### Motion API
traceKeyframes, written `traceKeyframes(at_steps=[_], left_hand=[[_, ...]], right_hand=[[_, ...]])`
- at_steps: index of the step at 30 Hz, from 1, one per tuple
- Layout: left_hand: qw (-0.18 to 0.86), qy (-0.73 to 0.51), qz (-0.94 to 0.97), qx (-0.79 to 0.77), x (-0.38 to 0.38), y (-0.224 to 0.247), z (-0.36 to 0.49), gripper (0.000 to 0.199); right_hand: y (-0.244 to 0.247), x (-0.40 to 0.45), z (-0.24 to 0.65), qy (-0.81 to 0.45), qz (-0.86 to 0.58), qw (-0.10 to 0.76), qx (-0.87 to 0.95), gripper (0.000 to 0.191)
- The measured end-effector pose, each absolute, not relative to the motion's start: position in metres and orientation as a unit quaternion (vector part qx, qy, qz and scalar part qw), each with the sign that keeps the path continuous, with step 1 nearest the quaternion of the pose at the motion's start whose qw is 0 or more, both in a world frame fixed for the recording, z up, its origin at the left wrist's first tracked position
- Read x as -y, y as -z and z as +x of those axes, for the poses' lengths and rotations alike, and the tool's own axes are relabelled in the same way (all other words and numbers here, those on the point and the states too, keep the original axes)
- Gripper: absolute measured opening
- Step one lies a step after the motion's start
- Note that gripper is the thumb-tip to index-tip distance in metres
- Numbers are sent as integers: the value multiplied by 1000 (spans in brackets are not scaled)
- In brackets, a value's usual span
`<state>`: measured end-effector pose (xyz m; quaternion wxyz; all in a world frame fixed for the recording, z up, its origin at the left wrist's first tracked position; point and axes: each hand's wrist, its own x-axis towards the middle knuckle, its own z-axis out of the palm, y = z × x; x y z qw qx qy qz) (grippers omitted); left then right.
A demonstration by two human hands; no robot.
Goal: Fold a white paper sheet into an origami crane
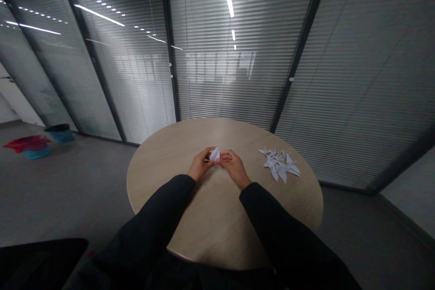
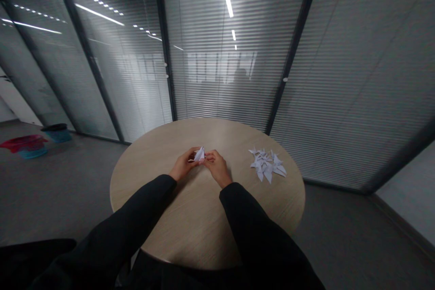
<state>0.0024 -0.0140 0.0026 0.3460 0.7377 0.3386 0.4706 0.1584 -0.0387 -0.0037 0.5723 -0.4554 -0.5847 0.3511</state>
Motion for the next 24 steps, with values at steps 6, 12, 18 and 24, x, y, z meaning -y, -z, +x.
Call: traceKeyframes(at_steps=[6, 12, 18, 24], left_hand=[[391, -499, 696, -337, 9, -2, 2, 58], [434, -500, 679, -316, 7, -1, 2, 60], [454, -497, 671, -311, 9, -6, 2, 62], [448, -486, 679, -320, 12, -8, 2, 61]], right_hand=[[1, 41, 158, -289, -455, 569, 621, 33], [-1, 43, 159, -280, -446, 576, 625, 27], [1, 41, 160, -266, -454, 585, 618, 27], [3, 39, 160, -263, -455, 594, 609, 27]])
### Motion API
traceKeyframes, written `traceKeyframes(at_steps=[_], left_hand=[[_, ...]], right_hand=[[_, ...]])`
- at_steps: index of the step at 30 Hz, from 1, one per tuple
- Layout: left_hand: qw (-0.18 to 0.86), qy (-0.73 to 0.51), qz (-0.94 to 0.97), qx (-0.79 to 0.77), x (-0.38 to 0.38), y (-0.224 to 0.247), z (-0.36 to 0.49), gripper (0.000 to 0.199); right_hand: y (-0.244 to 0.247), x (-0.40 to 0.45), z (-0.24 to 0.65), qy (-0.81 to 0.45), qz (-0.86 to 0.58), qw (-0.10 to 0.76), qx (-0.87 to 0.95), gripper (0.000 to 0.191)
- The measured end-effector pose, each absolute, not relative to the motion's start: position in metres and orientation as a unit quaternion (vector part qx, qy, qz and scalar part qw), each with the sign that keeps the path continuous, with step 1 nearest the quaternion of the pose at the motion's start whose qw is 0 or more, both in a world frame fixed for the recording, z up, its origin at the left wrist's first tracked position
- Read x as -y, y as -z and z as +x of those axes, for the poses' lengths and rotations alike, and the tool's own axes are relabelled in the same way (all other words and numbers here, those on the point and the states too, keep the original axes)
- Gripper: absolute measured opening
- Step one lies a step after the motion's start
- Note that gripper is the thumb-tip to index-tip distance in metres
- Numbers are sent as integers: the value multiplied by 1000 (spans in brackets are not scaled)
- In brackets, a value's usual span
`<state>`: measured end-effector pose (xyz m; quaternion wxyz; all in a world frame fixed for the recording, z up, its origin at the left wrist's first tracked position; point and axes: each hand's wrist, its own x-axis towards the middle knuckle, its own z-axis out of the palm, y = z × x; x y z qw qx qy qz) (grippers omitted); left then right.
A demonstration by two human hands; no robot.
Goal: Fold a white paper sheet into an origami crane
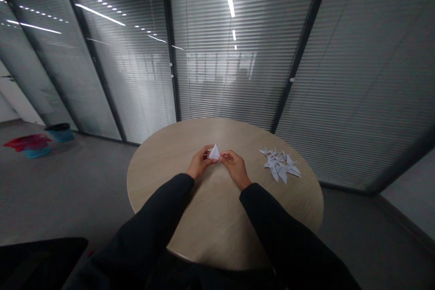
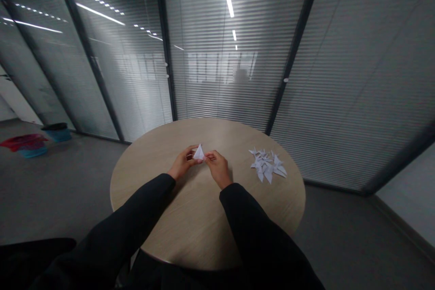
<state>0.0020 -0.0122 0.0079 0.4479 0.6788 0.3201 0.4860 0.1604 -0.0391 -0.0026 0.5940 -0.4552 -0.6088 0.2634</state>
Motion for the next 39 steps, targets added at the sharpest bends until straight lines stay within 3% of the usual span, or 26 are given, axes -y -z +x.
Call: traceKeyframes(at_steps=[12, 31, 39], left_hand=[[373, -479, 732, -309, 11, -1, 2, 56], [391, -451, 737, -317, 12, -2, 2, 57], [449, -456, 715, -282, 14, -2, 3, 52]], right_hand=[[1, 43, 160, -269, -449, 543, 657, 28], [-5, 43, 161, -235, -469, 583, 620, 26], [-2, 41, 159, -279, -441, 622, 584, 47]])
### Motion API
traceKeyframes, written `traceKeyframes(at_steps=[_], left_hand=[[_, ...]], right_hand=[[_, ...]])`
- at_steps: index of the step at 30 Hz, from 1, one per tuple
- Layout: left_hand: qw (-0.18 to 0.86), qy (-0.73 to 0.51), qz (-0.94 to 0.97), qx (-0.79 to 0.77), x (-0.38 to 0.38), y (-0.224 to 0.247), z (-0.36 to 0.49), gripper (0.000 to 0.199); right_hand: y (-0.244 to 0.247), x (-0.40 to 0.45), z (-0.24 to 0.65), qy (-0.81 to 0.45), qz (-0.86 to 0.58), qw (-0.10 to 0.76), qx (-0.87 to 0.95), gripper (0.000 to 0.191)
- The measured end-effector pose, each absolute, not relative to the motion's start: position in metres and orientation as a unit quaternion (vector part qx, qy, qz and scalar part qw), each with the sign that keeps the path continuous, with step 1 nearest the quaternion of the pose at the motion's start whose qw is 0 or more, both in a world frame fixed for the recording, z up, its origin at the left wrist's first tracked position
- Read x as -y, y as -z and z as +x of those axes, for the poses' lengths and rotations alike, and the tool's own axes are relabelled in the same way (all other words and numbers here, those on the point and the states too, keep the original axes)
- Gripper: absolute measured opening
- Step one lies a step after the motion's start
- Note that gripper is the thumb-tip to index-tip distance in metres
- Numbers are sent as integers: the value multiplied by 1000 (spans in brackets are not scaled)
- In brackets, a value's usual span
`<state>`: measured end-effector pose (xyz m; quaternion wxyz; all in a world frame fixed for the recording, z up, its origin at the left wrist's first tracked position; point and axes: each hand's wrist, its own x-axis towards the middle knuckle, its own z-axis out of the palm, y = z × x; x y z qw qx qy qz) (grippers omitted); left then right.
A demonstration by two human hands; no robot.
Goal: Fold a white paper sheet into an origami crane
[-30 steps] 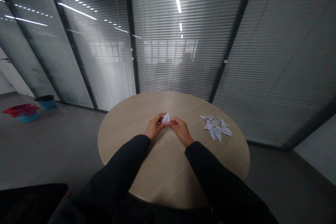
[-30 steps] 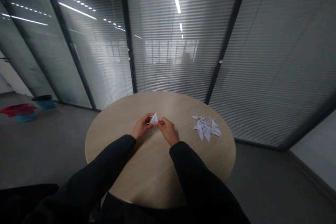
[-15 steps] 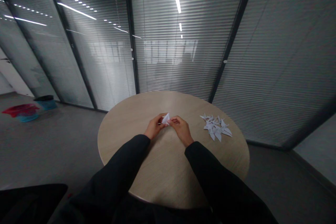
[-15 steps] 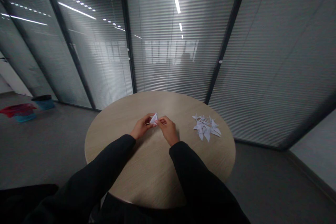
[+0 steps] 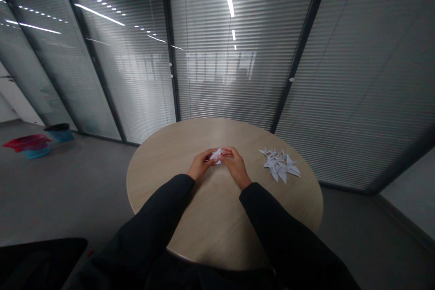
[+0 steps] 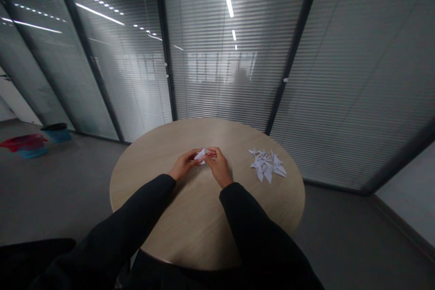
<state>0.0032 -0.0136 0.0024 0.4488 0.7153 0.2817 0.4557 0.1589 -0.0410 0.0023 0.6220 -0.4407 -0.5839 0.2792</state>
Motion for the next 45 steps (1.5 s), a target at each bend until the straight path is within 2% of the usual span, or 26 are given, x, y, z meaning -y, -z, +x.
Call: traceKeyframes(at_steps=[7, 11, 20, 25, 30, 36, 41, 45], left_hand=[[412, -455, 738, -280, 12, 0, 3, 48], [401, -452, 738, -300, 11, 0, 3, 54], [504, -515, 621, -308, 13, -11, 1, 70], [579, -532, 540, -300, 19, -18, 1, 54], [631, -538, 475, -295, 20, -17, 2, 50], [685, -507, 443, -278, 26, -23, 1, 39], [721, -476, 418, -280, 32, -30, 1, 19], [732, -469, 403, -286, 32, -31, 1, 13]], right_hand=[[-1, 40, 159, -303, -425, 623, 582, 39], [-1, 39, 159, -297, -424, 628, 581, 36], [-4, 42, 158, -318, -419, 625, 577, 34], [-5, 47, 157, -322, -416, 601, 602, 34], [-9, 52, 157, -299, -404, 606, 617, 43], [-12, 53, 159, -230, -387, 616, 647, 26], [-12, 55, 160, -177, -381, 620, 663, 21], [-12, 56, 160, -144, -384, 614, 674, 22]])
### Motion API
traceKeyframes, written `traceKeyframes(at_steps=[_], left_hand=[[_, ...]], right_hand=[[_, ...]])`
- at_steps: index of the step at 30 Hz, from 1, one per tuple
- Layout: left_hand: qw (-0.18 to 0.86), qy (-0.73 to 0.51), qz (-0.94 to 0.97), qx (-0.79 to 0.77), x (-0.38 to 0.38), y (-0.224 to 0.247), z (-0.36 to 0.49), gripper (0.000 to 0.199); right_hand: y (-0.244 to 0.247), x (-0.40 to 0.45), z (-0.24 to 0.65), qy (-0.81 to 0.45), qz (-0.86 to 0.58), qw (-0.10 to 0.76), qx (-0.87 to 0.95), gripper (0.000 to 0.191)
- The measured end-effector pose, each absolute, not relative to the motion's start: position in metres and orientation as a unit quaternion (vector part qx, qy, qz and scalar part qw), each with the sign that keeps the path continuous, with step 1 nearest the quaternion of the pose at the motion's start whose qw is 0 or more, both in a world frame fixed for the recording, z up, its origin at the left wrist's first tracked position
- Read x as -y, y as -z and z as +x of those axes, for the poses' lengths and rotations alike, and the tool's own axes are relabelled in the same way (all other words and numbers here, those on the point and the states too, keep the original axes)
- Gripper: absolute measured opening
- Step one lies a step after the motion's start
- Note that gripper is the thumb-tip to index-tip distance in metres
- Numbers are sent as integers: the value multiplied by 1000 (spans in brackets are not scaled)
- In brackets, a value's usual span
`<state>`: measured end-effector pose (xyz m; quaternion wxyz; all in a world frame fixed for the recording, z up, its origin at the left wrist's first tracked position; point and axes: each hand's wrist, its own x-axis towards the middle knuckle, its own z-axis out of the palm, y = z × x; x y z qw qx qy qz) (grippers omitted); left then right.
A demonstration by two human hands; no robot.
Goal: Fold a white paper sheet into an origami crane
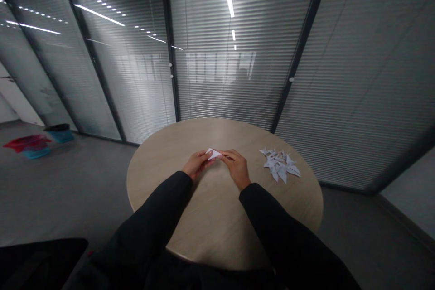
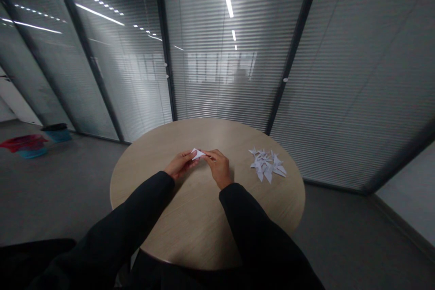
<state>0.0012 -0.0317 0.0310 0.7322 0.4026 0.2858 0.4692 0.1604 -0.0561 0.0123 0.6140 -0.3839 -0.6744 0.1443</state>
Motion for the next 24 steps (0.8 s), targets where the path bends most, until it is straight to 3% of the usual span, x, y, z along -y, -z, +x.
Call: traceKeyframes(at_steps=[11, 19, 24], left_hand=[[727, -470, 397, -305, 28, -28, 1, 8], [643, -529, 459, -308, 23, -22, 1, 45], [583, -545, 519, -307, 19, -20, 1, 50]], right_hand=[[-14, 58, 161, -103, -396, 596, 691, 26], [-7, 49, 159, -295, -431, 607, 600, 45], [-7, 48, 158, -345, -425, 590, 594, 43]])
